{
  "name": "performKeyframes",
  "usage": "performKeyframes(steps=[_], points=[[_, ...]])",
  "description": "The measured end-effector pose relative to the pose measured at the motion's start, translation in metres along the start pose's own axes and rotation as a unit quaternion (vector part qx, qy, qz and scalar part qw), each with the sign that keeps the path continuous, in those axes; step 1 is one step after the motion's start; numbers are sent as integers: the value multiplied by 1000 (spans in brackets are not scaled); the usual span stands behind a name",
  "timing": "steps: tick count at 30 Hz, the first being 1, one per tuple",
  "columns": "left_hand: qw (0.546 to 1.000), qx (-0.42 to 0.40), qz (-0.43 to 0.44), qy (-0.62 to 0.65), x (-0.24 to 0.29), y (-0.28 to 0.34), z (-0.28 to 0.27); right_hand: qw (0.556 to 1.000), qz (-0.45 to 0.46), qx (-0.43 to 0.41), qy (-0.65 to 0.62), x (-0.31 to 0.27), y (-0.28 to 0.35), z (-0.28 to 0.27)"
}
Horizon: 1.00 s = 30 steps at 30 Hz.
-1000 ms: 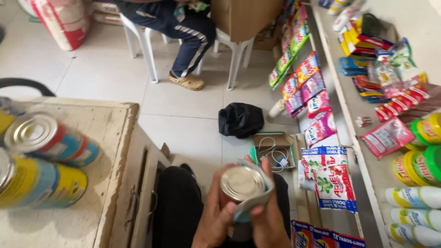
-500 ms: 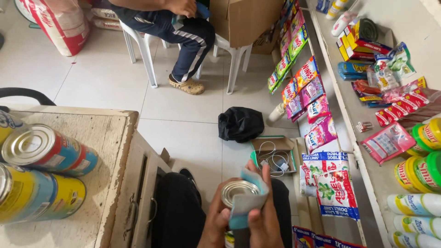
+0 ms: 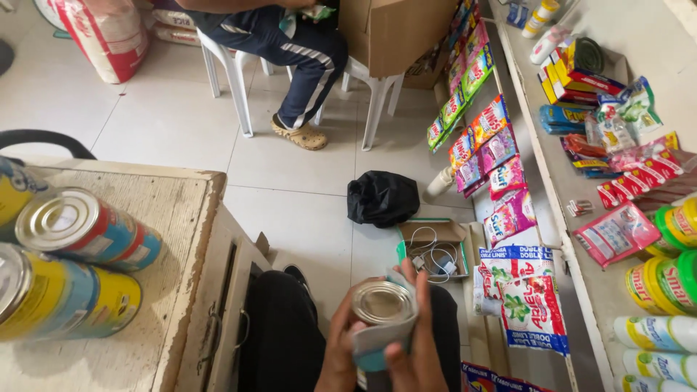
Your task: Wiping dust or residue from canned products using a cloth and organizing them on store shelves.
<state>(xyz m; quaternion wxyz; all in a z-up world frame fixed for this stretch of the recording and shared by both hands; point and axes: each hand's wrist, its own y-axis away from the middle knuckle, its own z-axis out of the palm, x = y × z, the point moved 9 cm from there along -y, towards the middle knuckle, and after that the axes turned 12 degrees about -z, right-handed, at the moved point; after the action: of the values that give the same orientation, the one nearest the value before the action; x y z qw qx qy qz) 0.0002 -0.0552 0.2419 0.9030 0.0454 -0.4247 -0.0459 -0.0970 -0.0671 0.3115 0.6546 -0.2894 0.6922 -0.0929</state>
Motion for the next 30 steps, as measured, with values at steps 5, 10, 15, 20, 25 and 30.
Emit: performKeyframes(steps=[5, 10, 15, 20, 25, 30], points=[[998, 43, 32, -23, 8, 3, -12, 981, -54, -141, 123, -14, 1, 19], [999, 5, -21, -50, 18, 12, 11, 997, 23, -5, -76, -16, -13, 8], [997, 61, 42, -30, 20, 15, -11, 977, -93, -127, 146, -26, -2, 26], [998, 0, 18, -59, 11, 6, 3, 999, -32, 14, -2, -13, -17, 3], [989, 8, 74, -126, 12, 8, 3, 998, -5, 23, -66, 1, -12, 0], [999, -7, 51, 18, -11, -4, -23, 978, -83, -128, 144, -8, 4, 22]])
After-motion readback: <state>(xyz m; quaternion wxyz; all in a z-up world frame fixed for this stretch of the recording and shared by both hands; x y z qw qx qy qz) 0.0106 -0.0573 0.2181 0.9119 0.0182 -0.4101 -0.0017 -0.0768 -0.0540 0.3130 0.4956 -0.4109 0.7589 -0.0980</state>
